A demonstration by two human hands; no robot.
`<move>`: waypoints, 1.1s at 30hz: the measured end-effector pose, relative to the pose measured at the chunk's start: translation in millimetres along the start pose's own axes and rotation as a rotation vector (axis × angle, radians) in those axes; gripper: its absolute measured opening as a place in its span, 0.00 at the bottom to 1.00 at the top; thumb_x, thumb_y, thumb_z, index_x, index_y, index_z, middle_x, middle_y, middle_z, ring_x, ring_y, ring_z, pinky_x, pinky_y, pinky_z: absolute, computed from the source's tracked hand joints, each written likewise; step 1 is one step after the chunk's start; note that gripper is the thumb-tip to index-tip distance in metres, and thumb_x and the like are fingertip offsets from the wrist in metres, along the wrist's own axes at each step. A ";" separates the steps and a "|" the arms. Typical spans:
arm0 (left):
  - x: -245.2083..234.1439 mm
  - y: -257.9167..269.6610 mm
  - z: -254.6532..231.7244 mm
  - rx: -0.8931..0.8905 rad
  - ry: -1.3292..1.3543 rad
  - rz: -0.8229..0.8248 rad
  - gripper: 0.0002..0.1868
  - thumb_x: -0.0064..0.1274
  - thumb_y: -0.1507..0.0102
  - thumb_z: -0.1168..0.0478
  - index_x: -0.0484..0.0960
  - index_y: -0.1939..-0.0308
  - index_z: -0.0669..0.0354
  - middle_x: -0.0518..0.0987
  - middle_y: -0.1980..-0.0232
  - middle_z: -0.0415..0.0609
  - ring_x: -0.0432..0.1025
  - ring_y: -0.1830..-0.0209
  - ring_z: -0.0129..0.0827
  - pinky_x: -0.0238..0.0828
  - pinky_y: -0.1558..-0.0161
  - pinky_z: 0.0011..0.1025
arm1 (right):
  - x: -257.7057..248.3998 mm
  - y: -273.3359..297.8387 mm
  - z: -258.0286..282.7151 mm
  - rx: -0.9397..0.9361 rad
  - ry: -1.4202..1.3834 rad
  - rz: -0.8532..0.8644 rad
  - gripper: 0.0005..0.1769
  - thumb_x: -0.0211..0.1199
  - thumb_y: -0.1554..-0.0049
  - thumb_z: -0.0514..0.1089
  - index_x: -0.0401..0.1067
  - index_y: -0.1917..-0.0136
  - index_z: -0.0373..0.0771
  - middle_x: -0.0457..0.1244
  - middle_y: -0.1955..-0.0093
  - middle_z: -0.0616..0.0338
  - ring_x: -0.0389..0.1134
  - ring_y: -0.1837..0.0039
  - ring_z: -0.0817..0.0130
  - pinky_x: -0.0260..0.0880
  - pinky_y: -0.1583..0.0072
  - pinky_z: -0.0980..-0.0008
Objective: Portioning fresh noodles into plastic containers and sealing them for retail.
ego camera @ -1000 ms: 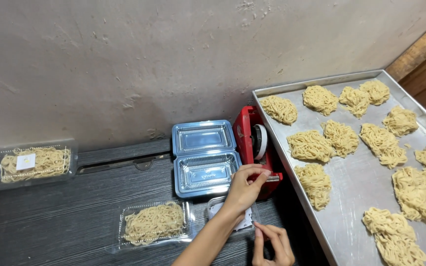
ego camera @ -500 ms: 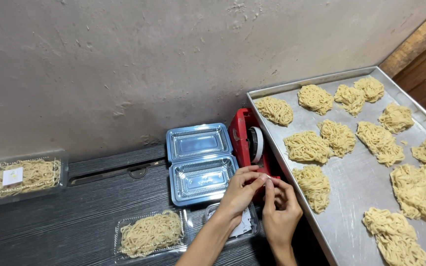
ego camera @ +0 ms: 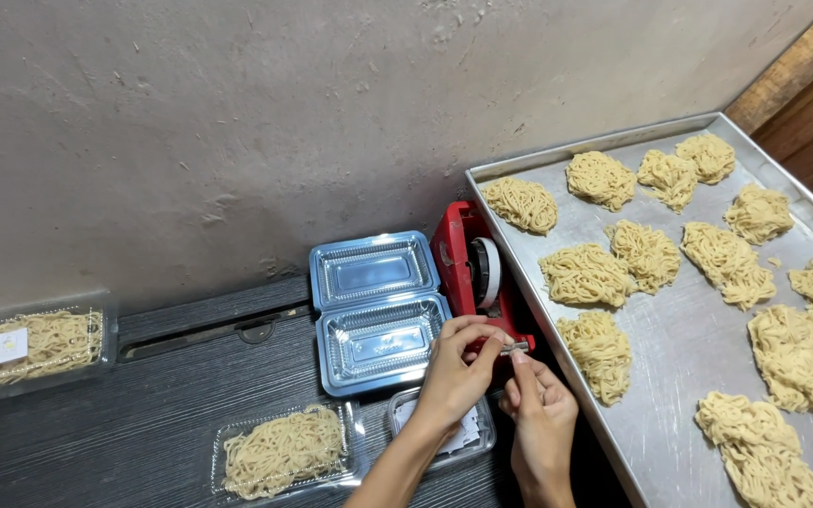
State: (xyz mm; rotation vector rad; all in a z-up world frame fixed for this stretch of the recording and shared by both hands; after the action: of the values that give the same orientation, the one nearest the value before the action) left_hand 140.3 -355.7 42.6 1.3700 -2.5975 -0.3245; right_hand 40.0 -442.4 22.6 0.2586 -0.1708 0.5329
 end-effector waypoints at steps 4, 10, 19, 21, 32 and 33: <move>-0.2 0.7 0.5 0.002 -0.081 -0.011 0.10 0.46 0.44 0.53 0.81 0.65 0.48 0.68 0.48 0.37 0.60 0.45 0.26 0.59 0.46 0.26 | -2.4 -1.2 -6.6 -0.012 -0.018 0.034 0.12 0.56 0.45 0.41 0.62 0.69 0.37 0.48 0.80 0.65 0.45 0.75 0.81 0.45 0.70 0.81; 0.0 1.8 -0.4 0.016 -0.078 -0.022 0.09 0.47 0.45 0.53 0.80 0.66 0.48 0.68 0.48 0.38 0.59 0.44 0.27 0.60 0.46 0.28 | -7.1 -6.0 -12.8 -0.011 0.003 0.044 0.08 0.54 0.46 0.40 0.67 0.59 0.31 0.48 0.78 0.64 0.45 0.74 0.81 0.46 0.70 0.82; -2.4 1.3 0.2 0.039 -0.085 -0.055 0.07 0.49 0.46 0.55 0.81 0.68 0.47 0.70 0.50 0.38 0.62 0.47 0.26 0.63 0.48 0.26 | -4.4 -3.9 -9.3 -0.034 0.073 0.076 0.08 0.54 0.46 0.41 0.67 0.60 0.33 0.49 0.78 0.63 0.46 0.74 0.80 0.46 0.70 0.82; -4.2 2.0 -2.0 0.084 -0.086 -0.082 0.06 0.50 0.48 0.56 0.81 0.70 0.47 0.70 0.53 0.38 0.63 0.48 0.26 0.66 0.50 0.27 | -3.9 -3.7 -12.0 -0.018 0.070 0.083 0.08 0.55 0.46 0.41 0.67 0.63 0.34 0.50 0.77 0.63 0.46 0.73 0.80 0.45 0.69 0.82; -5.4 -0.2 -2.7 0.113 -0.162 -0.069 0.10 0.51 0.48 0.51 0.80 0.67 0.49 0.69 0.52 0.40 0.64 0.49 0.27 0.67 0.50 0.26 | 0.4 -3.9 -3.2 -0.037 0.059 0.102 0.08 0.54 0.47 0.39 0.68 0.63 0.31 0.53 0.79 0.56 0.47 0.75 0.77 0.43 0.70 0.80; -4.9 -0.6 -1.7 0.096 -0.178 -0.054 0.11 0.51 0.48 0.51 0.80 0.66 0.48 0.68 0.51 0.40 0.64 0.48 0.27 0.66 0.49 0.27 | 1.4 -4.2 -1.6 -0.062 0.064 0.111 0.07 0.55 0.48 0.38 0.68 0.63 0.31 0.54 0.79 0.57 0.47 0.75 0.78 0.43 0.70 0.80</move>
State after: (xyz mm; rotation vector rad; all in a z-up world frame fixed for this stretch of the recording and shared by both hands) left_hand 144.0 -352.2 43.8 1.5092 -2.7558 -0.3482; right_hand 43.5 -444.8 20.5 0.1717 -0.1401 0.6436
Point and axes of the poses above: each hand's wrist, its own y-axis away from the middle knuckle, its own x-axis out of the palm, z = x × y, the point moved 10 cm from there along -y, towards the middle knuckle
